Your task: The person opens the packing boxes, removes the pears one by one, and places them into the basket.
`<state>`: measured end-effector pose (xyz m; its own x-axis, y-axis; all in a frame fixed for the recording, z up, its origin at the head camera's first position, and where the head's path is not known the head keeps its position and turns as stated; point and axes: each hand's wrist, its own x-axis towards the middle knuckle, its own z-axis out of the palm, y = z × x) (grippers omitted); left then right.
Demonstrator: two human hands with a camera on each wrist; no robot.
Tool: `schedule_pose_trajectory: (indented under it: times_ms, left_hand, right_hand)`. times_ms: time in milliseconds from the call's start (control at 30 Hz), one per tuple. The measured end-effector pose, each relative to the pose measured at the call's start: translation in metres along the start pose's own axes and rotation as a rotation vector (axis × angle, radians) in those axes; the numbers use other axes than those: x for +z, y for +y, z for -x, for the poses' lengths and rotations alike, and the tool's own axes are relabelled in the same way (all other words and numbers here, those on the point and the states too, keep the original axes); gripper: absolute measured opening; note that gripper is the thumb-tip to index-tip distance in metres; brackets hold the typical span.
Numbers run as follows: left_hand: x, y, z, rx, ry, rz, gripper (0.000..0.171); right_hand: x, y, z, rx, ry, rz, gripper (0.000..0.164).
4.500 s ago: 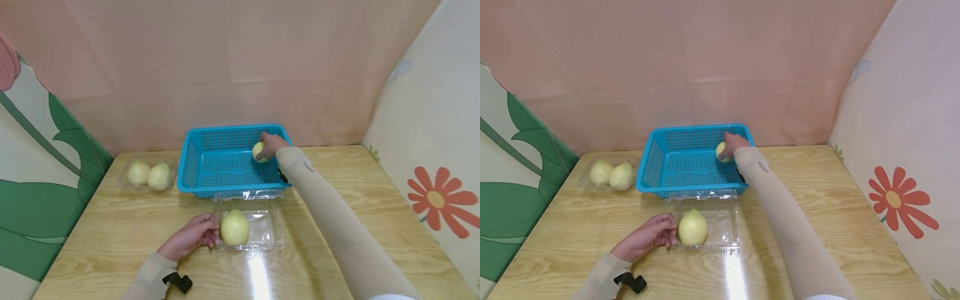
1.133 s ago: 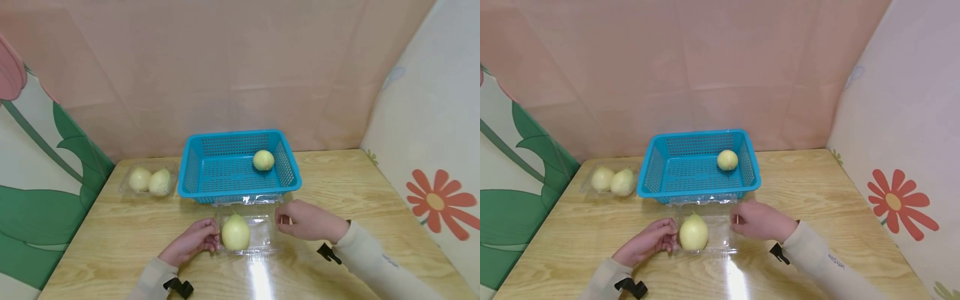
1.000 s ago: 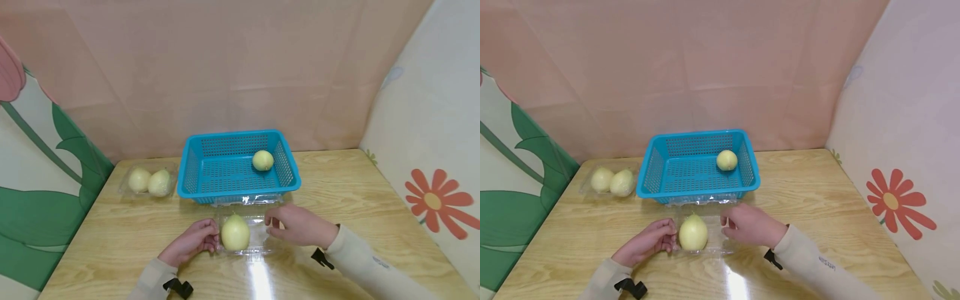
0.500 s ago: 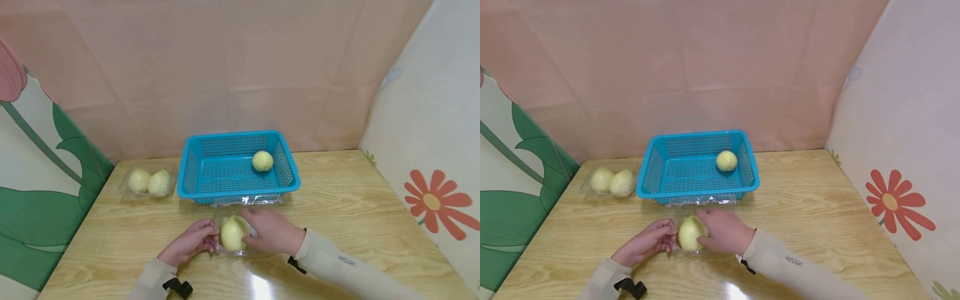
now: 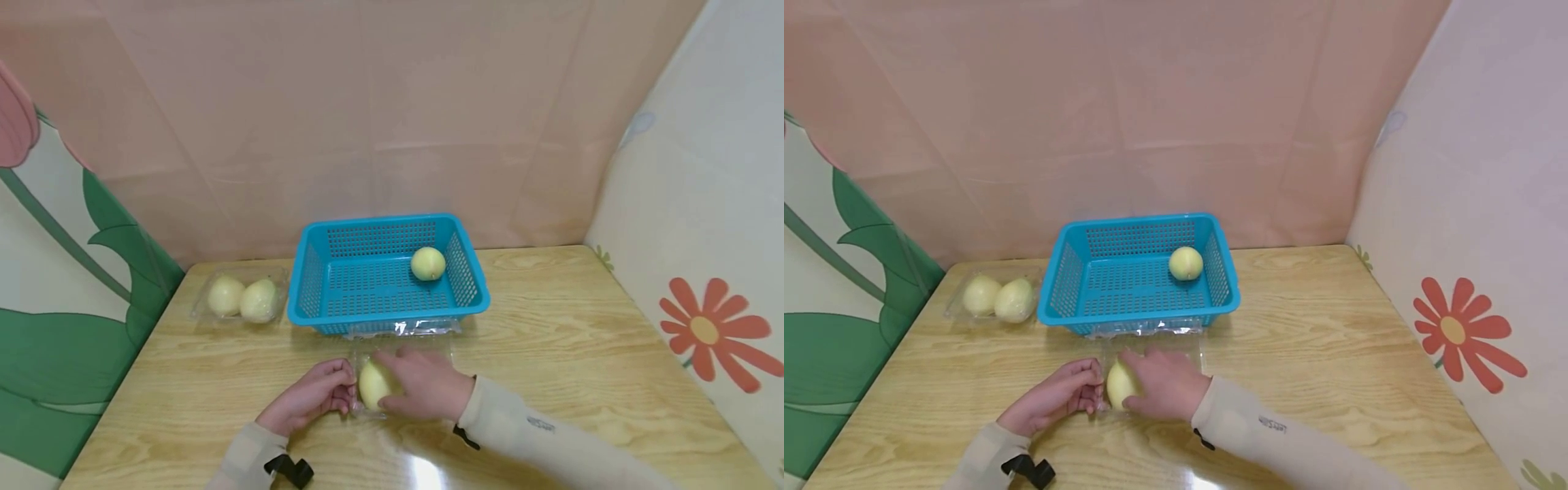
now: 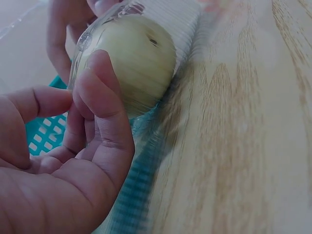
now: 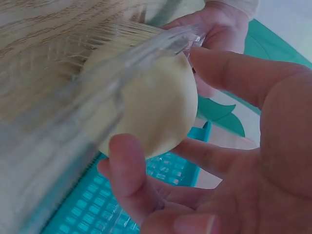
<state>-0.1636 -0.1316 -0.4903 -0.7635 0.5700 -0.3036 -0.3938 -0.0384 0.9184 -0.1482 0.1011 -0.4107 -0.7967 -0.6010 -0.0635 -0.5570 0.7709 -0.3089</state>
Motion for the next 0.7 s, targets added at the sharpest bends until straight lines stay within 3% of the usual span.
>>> schedule_pose_trajectory:
  times_ms: [700]
  left_hand:
    - [0.0002,0.0008,0.0005,-0.011,-0.001,0.002,0.008]
  right_hand:
    - [0.0039,-0.0005,-0.0099,0.051,-0.011,-0.032,0.069]
